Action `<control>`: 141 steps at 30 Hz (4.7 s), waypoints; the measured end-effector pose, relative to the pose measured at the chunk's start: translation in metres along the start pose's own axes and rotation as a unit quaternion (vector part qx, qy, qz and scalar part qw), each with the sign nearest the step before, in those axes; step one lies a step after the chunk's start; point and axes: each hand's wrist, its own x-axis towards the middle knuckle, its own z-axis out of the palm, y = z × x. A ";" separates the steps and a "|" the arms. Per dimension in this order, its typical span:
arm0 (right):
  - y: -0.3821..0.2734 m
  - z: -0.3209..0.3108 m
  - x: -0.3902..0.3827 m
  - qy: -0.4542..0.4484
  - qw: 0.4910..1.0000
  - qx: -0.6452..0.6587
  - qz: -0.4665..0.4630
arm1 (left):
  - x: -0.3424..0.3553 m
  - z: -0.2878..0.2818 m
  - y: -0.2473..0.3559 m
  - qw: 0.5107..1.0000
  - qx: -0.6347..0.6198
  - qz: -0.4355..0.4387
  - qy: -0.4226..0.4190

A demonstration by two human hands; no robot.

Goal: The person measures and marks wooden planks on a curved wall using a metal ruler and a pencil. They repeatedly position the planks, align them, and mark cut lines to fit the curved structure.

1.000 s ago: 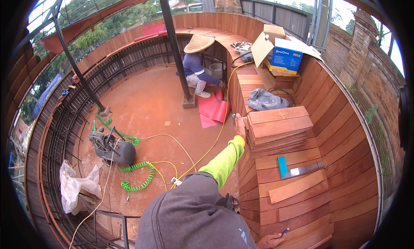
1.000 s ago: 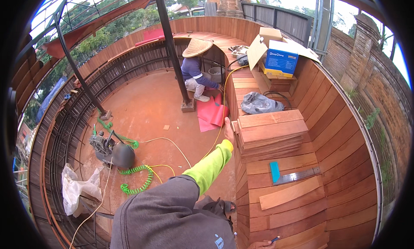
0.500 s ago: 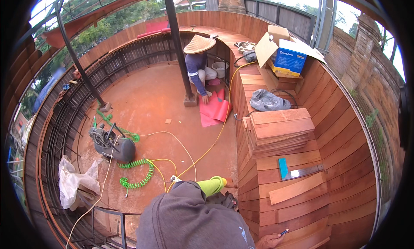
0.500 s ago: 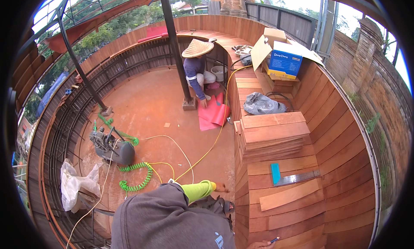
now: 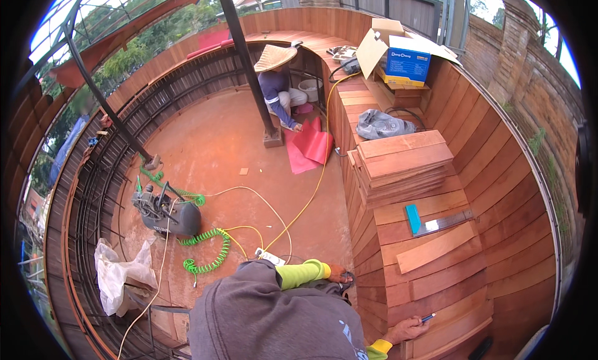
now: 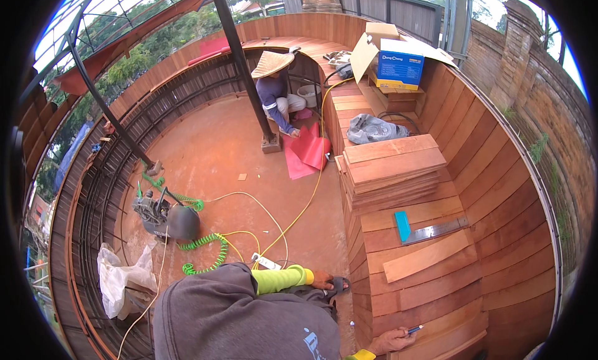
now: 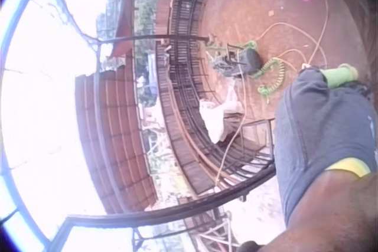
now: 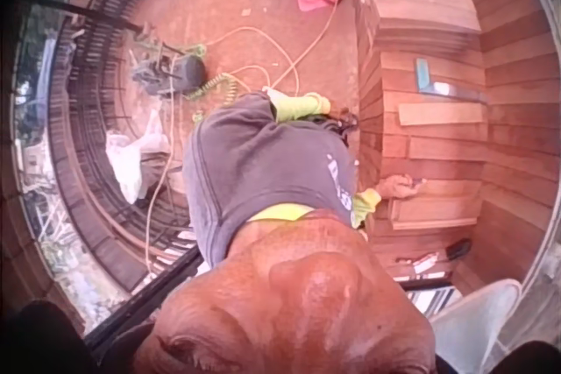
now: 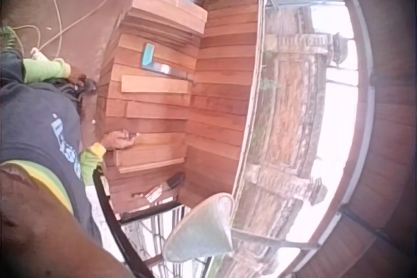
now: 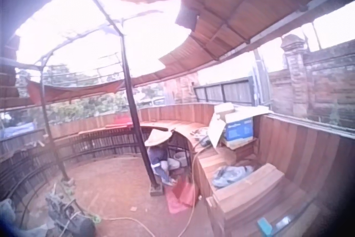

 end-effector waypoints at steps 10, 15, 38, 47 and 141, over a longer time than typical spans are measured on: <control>-0.016 -0.001 -0.004 -0.027 0.999 -0.024 0.004 | -0.027 -0.055 0.091 0.985 0.000 0.175 0.006; 0.012 0.002 -0.003 -0.016 1.000 -0.024 0.009 | -0.030 -0.077 0.125 0.968 -0.056 0.244 0.000; -0.067 0.031 -0.013 0.004 0.986 -0.123 0.110 | 0.042 -0.158 0.197 0.929 -0.051 0.339 0.137; -0.077 0.048 -0.010 0.063 0.967 -0.202 0.140 | 0.094 -0.166 0.230 0.920 0.148 0.332 0.147; -0.060 0.042 -0.001 0.189 0.945 0.100 0.248 | 0.115 -0.127 0.292 0.730 0.333 0.597 -0.027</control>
